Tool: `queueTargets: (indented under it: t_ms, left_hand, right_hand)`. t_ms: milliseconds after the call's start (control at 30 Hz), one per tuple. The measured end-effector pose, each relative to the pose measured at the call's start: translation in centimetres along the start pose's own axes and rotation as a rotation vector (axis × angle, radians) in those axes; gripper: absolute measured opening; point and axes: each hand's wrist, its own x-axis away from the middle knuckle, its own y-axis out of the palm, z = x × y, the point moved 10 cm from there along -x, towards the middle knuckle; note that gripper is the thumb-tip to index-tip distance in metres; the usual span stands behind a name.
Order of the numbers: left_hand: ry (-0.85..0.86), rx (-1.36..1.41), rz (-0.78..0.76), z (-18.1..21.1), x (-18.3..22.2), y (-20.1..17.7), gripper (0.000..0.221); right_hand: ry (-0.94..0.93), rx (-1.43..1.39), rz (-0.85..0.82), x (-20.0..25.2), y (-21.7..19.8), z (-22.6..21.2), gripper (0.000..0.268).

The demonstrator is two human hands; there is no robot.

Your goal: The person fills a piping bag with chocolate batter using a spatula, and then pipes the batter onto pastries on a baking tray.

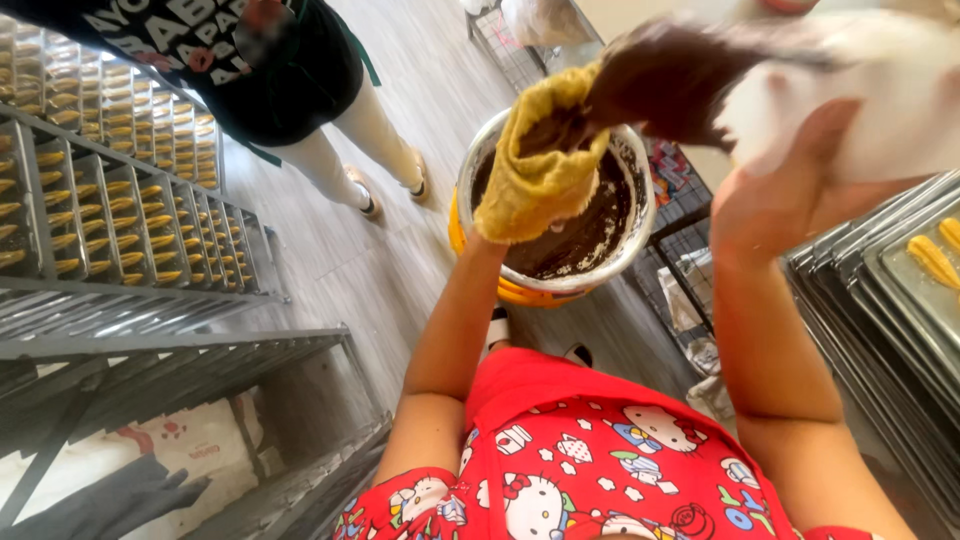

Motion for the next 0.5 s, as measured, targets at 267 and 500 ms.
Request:
queueTargets:
  t_ms: [267,500]
  left_hand:
    - [-0.160,0.035,0.048,0.4,0.4,0.1,0.065]
    - [-0.207,0.087,0.068,1.5,-0.3,-1.6,0.065]
  right_hand:
    - [0.443,-0.196,0.286,-1.4,-9.8,9.6,0.062]
    - [0.470,0.061,0.140,3.2,-12.8,20.5,0.076]
